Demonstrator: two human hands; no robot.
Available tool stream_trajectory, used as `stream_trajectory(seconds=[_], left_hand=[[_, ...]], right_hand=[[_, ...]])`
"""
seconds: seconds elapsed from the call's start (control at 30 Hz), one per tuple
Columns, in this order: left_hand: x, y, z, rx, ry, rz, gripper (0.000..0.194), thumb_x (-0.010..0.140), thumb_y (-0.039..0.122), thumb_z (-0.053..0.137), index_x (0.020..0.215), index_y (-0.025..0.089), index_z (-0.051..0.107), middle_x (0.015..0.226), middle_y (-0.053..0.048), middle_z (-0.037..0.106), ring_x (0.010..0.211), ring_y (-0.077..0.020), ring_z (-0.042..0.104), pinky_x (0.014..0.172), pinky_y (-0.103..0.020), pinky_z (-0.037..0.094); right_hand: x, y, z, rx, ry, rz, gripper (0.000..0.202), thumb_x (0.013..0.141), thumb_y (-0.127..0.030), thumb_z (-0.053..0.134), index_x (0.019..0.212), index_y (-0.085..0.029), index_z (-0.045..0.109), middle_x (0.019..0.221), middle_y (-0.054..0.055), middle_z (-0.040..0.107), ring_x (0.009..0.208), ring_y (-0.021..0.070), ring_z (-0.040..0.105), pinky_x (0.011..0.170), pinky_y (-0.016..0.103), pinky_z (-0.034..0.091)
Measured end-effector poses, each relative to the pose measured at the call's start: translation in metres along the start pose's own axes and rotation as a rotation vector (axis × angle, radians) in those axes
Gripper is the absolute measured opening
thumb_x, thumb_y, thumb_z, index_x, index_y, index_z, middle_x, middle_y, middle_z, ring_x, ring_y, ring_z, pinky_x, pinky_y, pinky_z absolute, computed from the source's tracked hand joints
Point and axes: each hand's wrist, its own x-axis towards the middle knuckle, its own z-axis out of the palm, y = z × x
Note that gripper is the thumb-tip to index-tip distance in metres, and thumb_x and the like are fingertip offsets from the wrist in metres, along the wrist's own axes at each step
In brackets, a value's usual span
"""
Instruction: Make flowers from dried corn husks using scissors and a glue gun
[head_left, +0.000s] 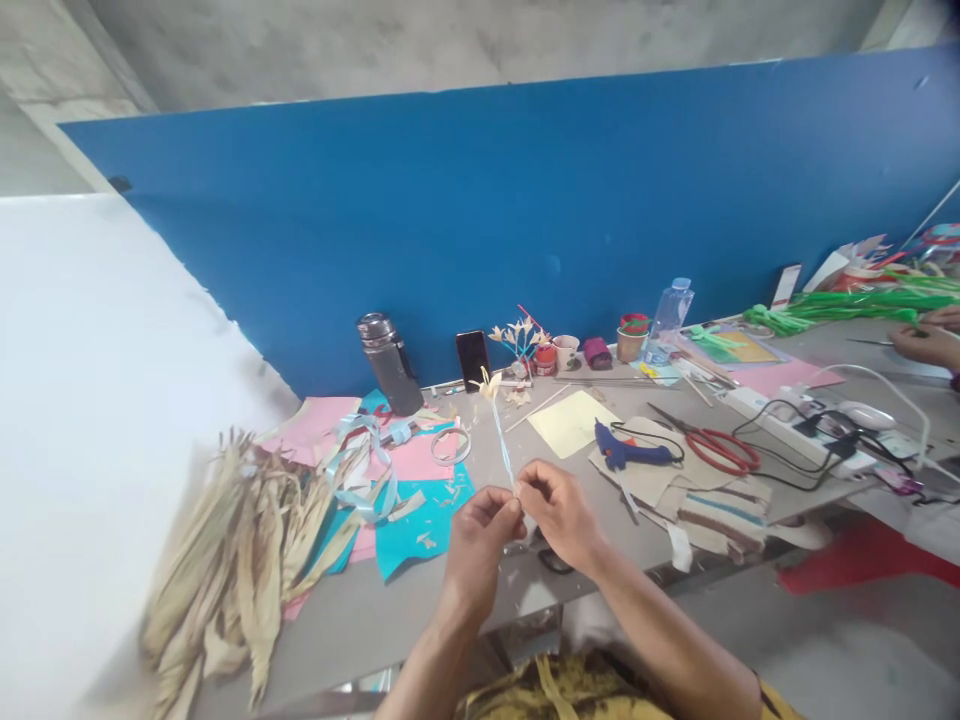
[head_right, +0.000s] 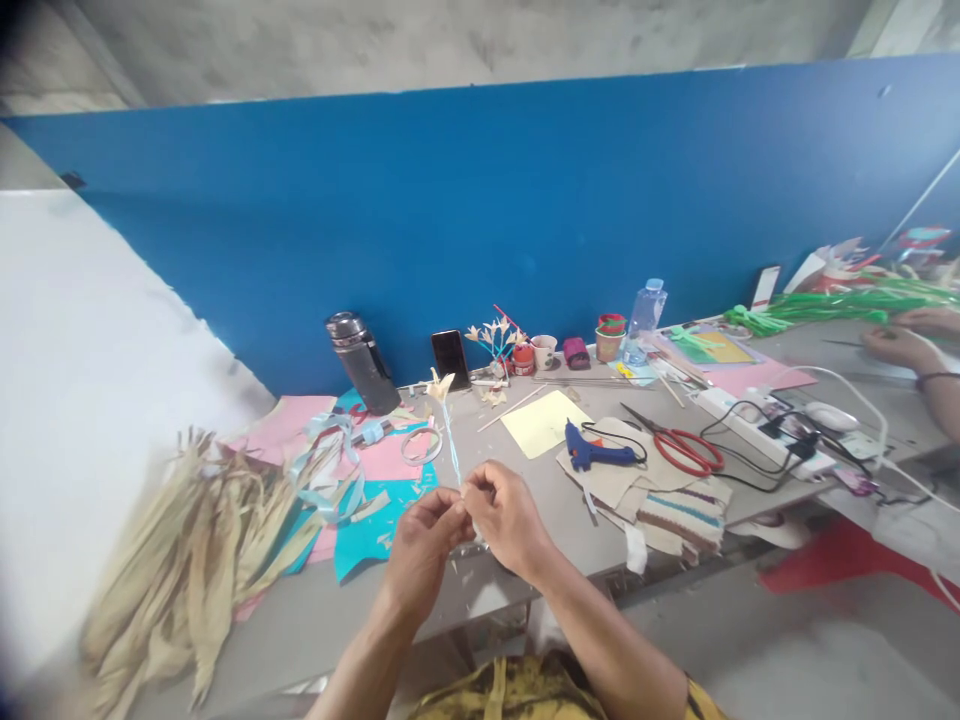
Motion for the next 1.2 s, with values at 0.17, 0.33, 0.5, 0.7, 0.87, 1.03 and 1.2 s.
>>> stream_trajectory(seconds=[0.17,0.33,0.5,0.7,0.87,1.03,1.2], left_hand=[[0.002,0.004,-0.007,-0.004,-0.033,0.000,0.025,0.069,0.033,0.082,0.075,0.015,0.066,0.065,0.000,0.062,0.060,-0.0116,0.055,0.062,-0.024,0.044],[0.008,0.013,-0.014,-0.091,-0.033,0.028,0.025,0.069,0.031,0.082,0.083,0.016,0.069,0.070,0.000,0.064,0.063,-0.0124,0.059,0.066,-0.027,0.049],[0.014,0.016,-0.013,-0.091,-0.042,0.012,0.024,0.067,0.031,0.084,0.076,0.015,0.068,0.066,-0.001,0.063,0.061,-0.0124,0.057,0.063,-0.028,0.050],[0.018,0.012,-0.011,-0.082,-0.080,0.028,0.024,0.073,0.035,0.080,0.075,0.016,0.064,0.072,0.000,0.062,0.066,-0.0124,0.058,0.067,-0.028,0.051],[0.022,0.014,-0.010,-0.065,-0.028,0.062,0.026,0.076,0.040,0.077,0.079,0.017,0.066,0.080,-0.001,0.060,0.075,-0.0137,0.059,0.071,-0.027,0.051],[0.026,0.016,-0.008,-0.115,0.014,0.032,0.031,0.069,0.042,0.082,0.077,0.017,0.065,0.081,-0.001,0.059,0.075,-0.0130,0.058,0.072,-0.028,0.052],[0.034,0.016,-0.010,-0.146,0.087,0.002,0.040,0.059,0.045,0.089,0.077,0.016,0.067,0.082,0.000,0.059,0.072,-0.0120,0.055,0.068,-0.028,0.053]], right_hand=[[0.000,0.004,0.000,0.011,-0.041,-0.013,0.014,0.083,-0.031,0.054,0.075,-0.019,0.055,0.064,-0.003,0.052,0.057,0.0113,0.047,0.053,0.022,0.039],[-0.002,0.001,-0.005,0.020,-0.118,-0.073,0.017,0.086,-0.034,0.055,0.078,-0.019,0.056,0.065,-0.003,0.054,0.058,0.0109,0.046,0.054,0.022,0.038],[-0.001,-0.001,-0.007,0.020,-0.157,-0.056,0.016,0.085,-0.031,0.055,0.076,-0.018,0.057,0.068,-0.002,0.060,0.060,0.0108,0.049,0.055,0.022,0.038],[0.001,0.006,-0.011,0.019,-0.121,-0.053,0.021,0.088,-0.035,0.057,0.078,-0.017,0.064,0.068,-0.002,0.061,0.061,0.0114,0.050,0.057,0.023,0.038],[0.002,0.018,-0.021,0.066,-0.028,0.022,0.033,0.091,-0.046,0.055,0.088,-0.016,0.070,0.075,0.002,0.068,0.052,0.0104,0.043,0.049,0.024,0.032],[0.012,0.036,-0.069,-0.309,0.146,-0.117,0.026,0.091,-0.038,0.055,0.085,-0.018,0.070,0.081,0.005,0.070,0.069,0.0174,0.059,0.065,0.028,0.044],[0.027,0.059,-0.143,-1.080,0.269,-0.071,0.036,0.084,-0.016,0.055,0.119,-0.016,0.065,0.119,0.013,0.067,0.109,0.0288,0.056,0.091,0.037,0.041]])
